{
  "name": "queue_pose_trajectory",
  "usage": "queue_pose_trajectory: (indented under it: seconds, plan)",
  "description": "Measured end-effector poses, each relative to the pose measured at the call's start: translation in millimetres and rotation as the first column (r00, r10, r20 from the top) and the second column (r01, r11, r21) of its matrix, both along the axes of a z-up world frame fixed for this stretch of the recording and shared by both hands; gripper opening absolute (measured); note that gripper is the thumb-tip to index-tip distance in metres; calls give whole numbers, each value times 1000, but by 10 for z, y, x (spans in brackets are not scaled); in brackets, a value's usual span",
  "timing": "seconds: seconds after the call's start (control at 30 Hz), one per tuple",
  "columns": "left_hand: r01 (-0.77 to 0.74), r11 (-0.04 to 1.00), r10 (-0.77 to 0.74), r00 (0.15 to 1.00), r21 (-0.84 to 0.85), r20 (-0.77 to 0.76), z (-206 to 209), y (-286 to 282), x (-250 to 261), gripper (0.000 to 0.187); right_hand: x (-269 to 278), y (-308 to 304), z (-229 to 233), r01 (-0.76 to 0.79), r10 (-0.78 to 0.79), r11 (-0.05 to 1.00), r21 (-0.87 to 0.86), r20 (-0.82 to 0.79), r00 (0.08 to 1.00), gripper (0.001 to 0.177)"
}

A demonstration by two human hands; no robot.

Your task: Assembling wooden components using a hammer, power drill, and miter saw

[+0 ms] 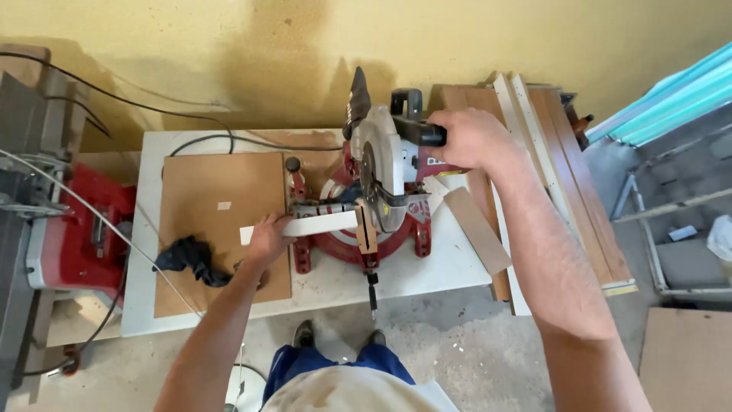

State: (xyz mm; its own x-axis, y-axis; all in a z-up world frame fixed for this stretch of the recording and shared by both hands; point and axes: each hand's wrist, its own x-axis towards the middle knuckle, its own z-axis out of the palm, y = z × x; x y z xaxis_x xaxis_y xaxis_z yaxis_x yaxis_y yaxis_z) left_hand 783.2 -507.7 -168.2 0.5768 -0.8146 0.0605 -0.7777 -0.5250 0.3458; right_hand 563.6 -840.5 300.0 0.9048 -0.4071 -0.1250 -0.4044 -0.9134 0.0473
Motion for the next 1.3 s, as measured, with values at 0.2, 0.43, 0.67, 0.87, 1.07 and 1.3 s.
queue_pose_trajectory:
  seconds: [0.2,0.43,0.67,0.87,1.07,1.3]
  plan:
    - [-25,994,25,1000,-105,3,-106,-85,154,52,196,181,-1,141,-143,990,-20,-186,972,39]
    - [273,917,-173,930,-292,326,-34,-338,-181,33,39,246,-285,191,-197,980,-50,-192,961,37]
    - [402,831,-166,839,-385,517,-139,-917,-289,25,-725,415,-1182,173,-174,984,-49,-19,985,46]
    - [402,833,-209,864,-380,457,-294,-872,-258,30,-1184,783,-2004,-13,131,961,-276,414,901,42]
    - [376,838,-169,868,-394,467,-305,-956,-246,29,-1295,826,-2432,28,98,968,-249,479,872,46]
    - [333,846,-111,874,-417,473,-209,-969,-331,27,-1290,872,-2430,46,95,963,-265,495,864,46]
